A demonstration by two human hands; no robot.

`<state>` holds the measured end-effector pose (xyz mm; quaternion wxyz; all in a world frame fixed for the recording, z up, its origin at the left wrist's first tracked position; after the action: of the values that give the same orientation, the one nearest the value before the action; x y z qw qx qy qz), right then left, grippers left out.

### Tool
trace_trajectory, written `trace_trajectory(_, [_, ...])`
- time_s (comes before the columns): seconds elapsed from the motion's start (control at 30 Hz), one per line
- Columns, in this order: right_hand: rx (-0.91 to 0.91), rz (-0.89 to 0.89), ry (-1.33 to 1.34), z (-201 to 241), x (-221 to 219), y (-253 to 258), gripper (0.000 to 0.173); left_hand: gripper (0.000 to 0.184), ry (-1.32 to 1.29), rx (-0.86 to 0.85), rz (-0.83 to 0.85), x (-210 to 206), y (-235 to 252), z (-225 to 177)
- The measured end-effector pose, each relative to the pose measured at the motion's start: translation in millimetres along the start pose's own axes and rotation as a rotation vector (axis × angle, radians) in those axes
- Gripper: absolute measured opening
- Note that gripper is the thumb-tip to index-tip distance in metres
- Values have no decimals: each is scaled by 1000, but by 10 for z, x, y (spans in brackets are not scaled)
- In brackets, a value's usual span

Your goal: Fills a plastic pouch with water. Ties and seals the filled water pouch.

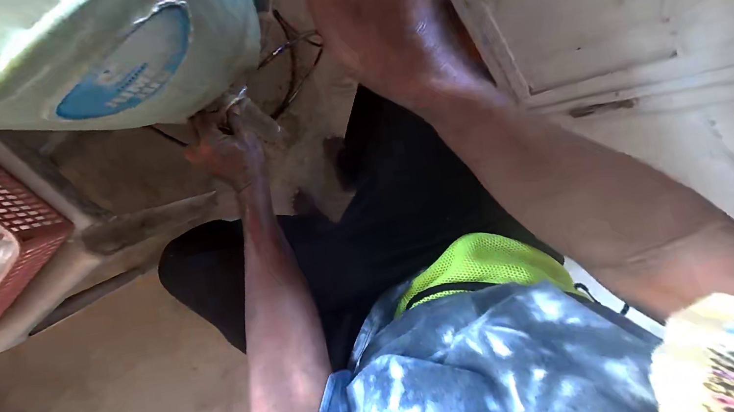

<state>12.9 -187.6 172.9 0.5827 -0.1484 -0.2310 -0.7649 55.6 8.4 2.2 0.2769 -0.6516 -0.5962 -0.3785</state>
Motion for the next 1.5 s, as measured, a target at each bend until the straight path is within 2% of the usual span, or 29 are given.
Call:
trace_trajectory(0.03, [-136,119,3,-339,-185,-49,17,21,-2,-12,-4,-2,0,18])
trace_trajectory(0.1, [-360,398,60,-884,-628,-185,24,20,-20,-15,21,-7,5,13])
trace_trajectory(0.17, [-401,523,43,-1049,-917,-242,24,20,-8,-27,2,-20,9,17])
trace_trajectory(0.27, [-329,565,50,-1006,-1152,-176,29,21,2,-13,-7,-25,8,22])
trace_trajectory(0.33, [-361,589,155,-979,-1219,-88,30,24,0,-10,-13,-25,7,15])
trace_trajectory(0.47, [-679,676,388,-975,-1264,-43,41,22,-18,-65,-79,-56,9,42])
trace_trajectory(0.57, [-897,598,511,-953,-1218,-72,34,18,-31,-67,-83,-64,-1,35])
trace_trajectory(0.7, [-1056,603,564,-950,-1226,-51,45,16,-34,-28,-46,-62,3,44])
trace_trajectory(0.83, [-1051,644,555,-876,-1243,1,49,13,-80,-52,-77,-67,-4,40])
trace_trajectory(0.97, [-993,719,474,-863,-1241,11,41,12,-83,-74,-94,-73,-1,48])
trace_trajectory(1.23, [-939,732,287,-863,-1380,15,42,13,-89,-69,-97,-69,-11,30])
trace_trajectory(1.4, [-899,645,354,-888,-1453,49,19,10,-127,-67,-97,-59,-20,37])
trace_trajectory(1.5, [-848,616,431,-896,-1475,27,15,12,-193,-74,-117,-75,-68,98])
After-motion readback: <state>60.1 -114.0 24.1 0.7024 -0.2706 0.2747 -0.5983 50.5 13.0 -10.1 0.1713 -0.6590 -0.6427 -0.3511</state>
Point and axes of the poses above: each hand's wrist, its own y-axis towards the middle knuckle, its own x-axis out of the back of the hand, z = x × y, the point moved 4 cm from there along y, towards the middle knuckle, and after that the axes turned 13 degrees about z, right-handed, at the moved point
